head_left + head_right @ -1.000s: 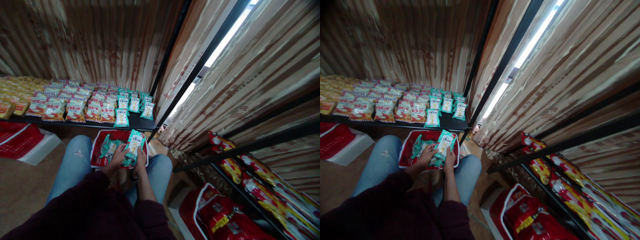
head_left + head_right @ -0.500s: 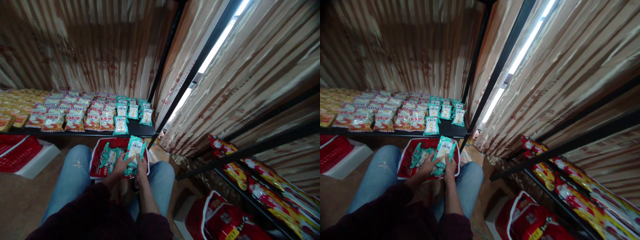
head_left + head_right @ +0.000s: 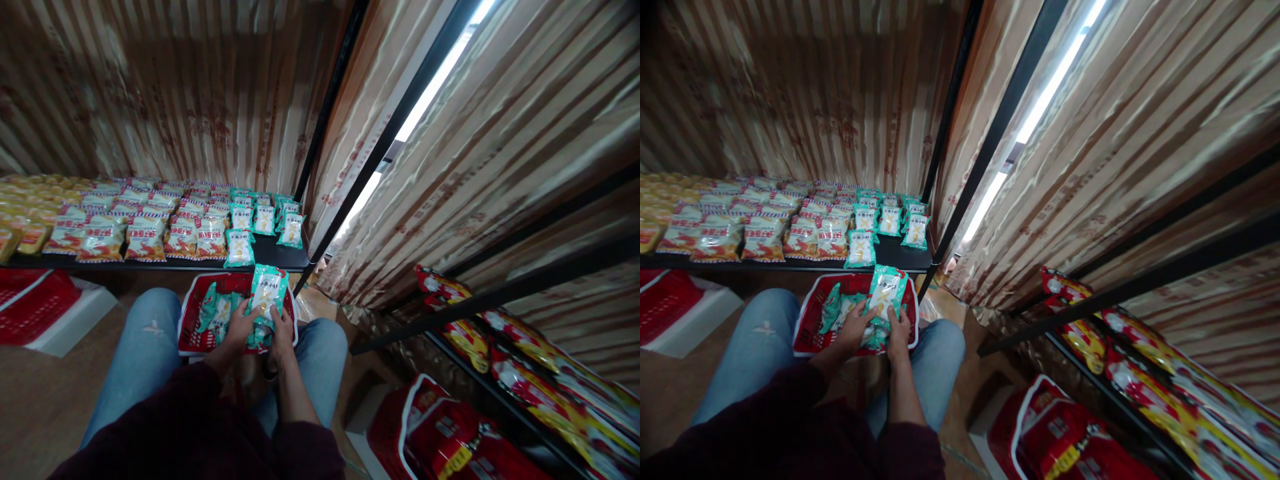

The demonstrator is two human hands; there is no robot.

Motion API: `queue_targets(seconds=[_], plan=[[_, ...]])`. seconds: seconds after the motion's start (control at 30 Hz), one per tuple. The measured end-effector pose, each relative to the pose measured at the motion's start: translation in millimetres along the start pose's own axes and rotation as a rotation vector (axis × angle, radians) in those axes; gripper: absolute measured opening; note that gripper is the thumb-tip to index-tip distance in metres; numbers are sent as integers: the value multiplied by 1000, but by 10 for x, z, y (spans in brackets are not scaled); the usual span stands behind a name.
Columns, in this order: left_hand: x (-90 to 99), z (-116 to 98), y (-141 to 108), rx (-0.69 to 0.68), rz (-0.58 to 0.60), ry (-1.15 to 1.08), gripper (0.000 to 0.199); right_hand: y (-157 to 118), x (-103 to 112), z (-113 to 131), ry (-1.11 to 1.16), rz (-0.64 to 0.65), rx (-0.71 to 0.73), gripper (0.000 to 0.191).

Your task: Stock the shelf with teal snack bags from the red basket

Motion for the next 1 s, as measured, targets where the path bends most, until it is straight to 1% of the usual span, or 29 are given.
queue_targets(seconds=[0.13,0.3,0.43,0.63,0.8,0.9,1.0], plan=[[15,-19,-8,-7,-36,17,56,-22,1,32,-6,-15,9,49],[21,-56,0,-49,-68,73,48,-23,-1,49,-15,-4,16,47],[18,-124,1,-106,-103,131,41,-19,9,110,-24,-21,18,49],[-18,-170,-13,-117,-112,168,37,-42,7,227,-88,-41,33,51],[-33,-181,25,-115,-97,165,37,-29,-10,236,15,-29,67,46],[-11,-180,78,-128,-106,173,37,-6,20,229,55,-55,74,46],[-24,-149,139,-138,-70,161,39,9,41,231,54,-65,66,46]])
Point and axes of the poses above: each hand's wrist, its own y-axis towards the middle knuckle, its own x-axis out of the back of the hand, z = x × y, the point moved 9 cm from there along y, towards the middle knuckle, and after that the axes turned 4 degrees about x, right-handed, at the moved point
